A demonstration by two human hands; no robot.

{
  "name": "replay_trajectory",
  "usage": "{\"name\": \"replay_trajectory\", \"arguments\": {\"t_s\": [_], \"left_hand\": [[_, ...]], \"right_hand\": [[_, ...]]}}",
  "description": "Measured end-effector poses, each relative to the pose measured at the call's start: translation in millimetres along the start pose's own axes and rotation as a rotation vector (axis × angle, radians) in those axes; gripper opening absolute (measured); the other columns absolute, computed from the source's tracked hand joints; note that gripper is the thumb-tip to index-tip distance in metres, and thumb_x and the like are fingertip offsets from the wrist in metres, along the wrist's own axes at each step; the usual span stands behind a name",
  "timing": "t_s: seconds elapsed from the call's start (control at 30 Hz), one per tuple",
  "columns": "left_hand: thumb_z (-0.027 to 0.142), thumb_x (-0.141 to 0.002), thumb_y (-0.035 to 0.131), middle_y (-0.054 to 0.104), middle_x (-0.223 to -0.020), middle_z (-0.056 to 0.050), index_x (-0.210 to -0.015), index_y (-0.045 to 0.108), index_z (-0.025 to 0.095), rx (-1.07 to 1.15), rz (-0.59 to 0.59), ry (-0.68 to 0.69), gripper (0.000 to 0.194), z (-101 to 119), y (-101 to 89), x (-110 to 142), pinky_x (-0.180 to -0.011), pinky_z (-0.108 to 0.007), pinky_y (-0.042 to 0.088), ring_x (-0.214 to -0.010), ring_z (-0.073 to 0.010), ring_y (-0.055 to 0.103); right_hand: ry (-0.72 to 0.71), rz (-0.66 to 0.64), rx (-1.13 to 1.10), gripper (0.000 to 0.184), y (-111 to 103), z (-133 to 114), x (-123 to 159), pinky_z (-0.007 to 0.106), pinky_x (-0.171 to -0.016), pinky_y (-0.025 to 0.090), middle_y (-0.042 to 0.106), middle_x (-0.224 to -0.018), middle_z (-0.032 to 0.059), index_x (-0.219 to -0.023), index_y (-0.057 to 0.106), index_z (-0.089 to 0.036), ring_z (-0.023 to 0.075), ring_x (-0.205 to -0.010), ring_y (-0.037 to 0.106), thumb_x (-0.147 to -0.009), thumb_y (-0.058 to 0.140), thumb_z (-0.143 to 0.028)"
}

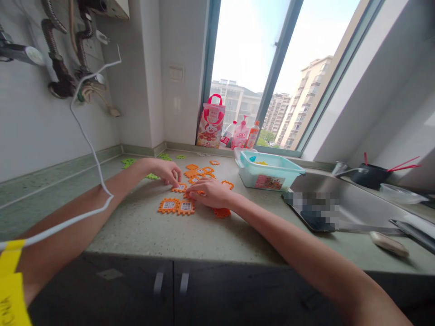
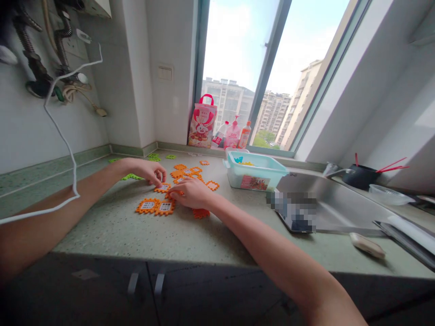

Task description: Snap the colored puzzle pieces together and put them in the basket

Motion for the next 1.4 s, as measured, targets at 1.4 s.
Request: {"name": "replay_trajectory", "arguments": {"t_s": [1.4], "left_hand": [[0.067,-0.053,0.085,0.075,-0.092,-0.004,-0.100,0.077,0.021,-0.142,0.111,-0.040,0.066,-1.1,-5.3,-0.4,-0.069,-0.027,0.048,-0.083,-0.0232,0.065]], "right_hand": [[0.085,0.055,-0.012,0.038,-7.2,2.1,2.7,0.031,-0.085,0.046,0.071,-0.103,0.0058,-0.112,0.066,-0.022,0.0215,-0.094,0.063,-0.076,0.079,-0.029]]}}
Point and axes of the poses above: each hand's wrist, its own x-axis away from the middle knuckle, its own y-axis out of the palm, z = x × y, the point moved 5 cm from there along -x, towards the middle knuckle
